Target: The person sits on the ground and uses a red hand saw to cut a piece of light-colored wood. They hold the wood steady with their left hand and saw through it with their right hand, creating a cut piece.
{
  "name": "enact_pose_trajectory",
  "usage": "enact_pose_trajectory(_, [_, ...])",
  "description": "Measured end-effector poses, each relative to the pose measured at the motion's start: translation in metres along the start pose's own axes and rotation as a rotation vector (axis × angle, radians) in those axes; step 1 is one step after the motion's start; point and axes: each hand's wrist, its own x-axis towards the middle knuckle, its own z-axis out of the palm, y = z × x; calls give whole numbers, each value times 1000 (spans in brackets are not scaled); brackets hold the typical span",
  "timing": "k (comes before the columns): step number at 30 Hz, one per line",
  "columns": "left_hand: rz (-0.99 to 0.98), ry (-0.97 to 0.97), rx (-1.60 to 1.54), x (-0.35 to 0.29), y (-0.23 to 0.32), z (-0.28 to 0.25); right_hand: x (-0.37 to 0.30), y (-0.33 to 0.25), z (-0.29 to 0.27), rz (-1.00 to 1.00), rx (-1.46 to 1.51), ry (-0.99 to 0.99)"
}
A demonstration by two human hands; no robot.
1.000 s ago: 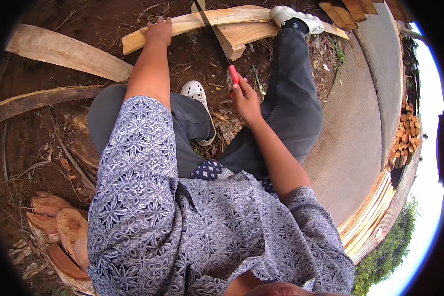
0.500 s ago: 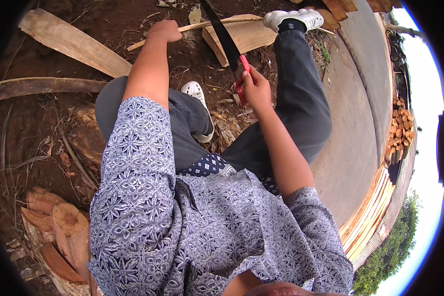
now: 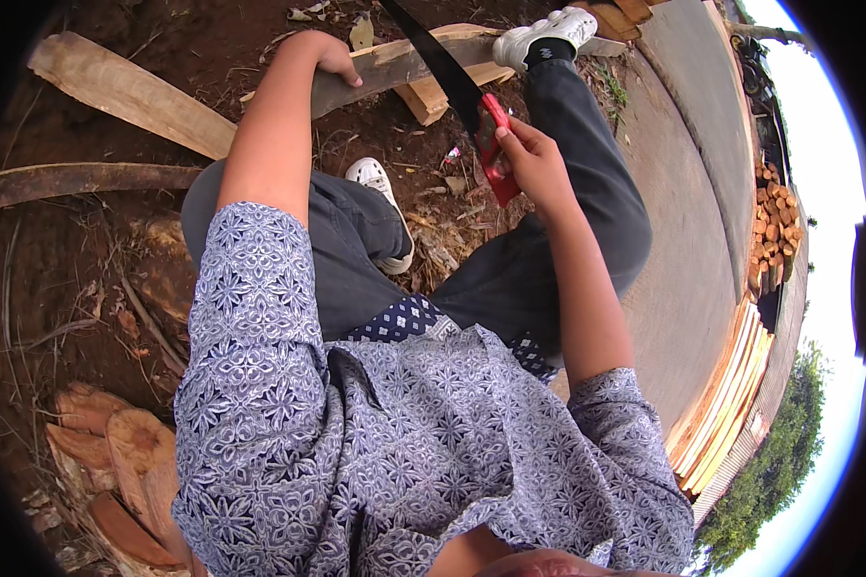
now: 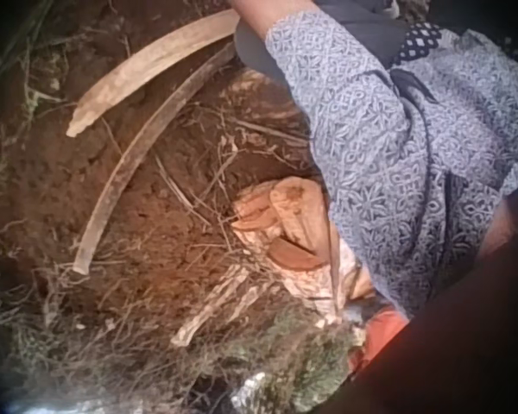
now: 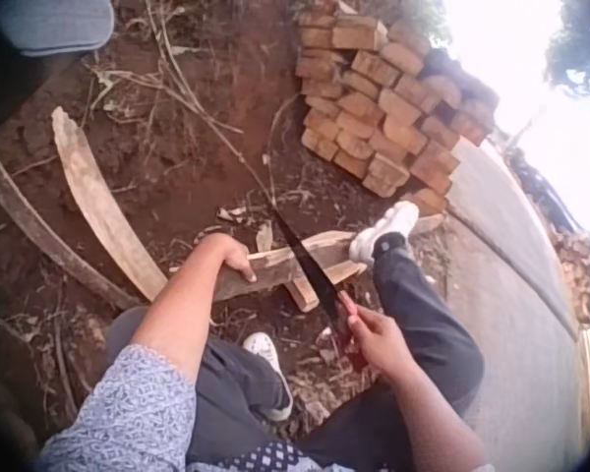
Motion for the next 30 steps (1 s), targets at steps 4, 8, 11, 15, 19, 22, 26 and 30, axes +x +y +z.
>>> enact_pose_trajectory(4, [7, -81, -56, 13, -32, 7, 2, -2, 20, -51, -10, -93])
enact_pose_trajectory(8, [161, 57, -153, 19, -55, 4, 10, 21, 43, -30, 61, -130])
enact_pose_trajectory(11, [-22, 296, -1, 20, -60, 19, 26, 31, 63, 16, 156, -175])
enact_pose_trajectory(15, [-140, 498, 74, 23, -33, 46, 49, 61, 73, -49, 215, -115])
enact_pose_trajectory(19, [-239, 558, 45, 37, -57, 58, 53, 52, 93, -26, 351, -114])
enact_pose_trajectory(22, [-258, 562, 2, 50, -76, 76, 53, 43, 88, -26, 464, -120])
enact_pose_trajectory(26, [-280, 540, -20, 64, -78, 91, 42, 35, 59, -66, 620, -169])
enact_pose_trajectory(30, [-295, 570, -56, 71, -92, 93, 36, 3, 48, -99, 528, -202])
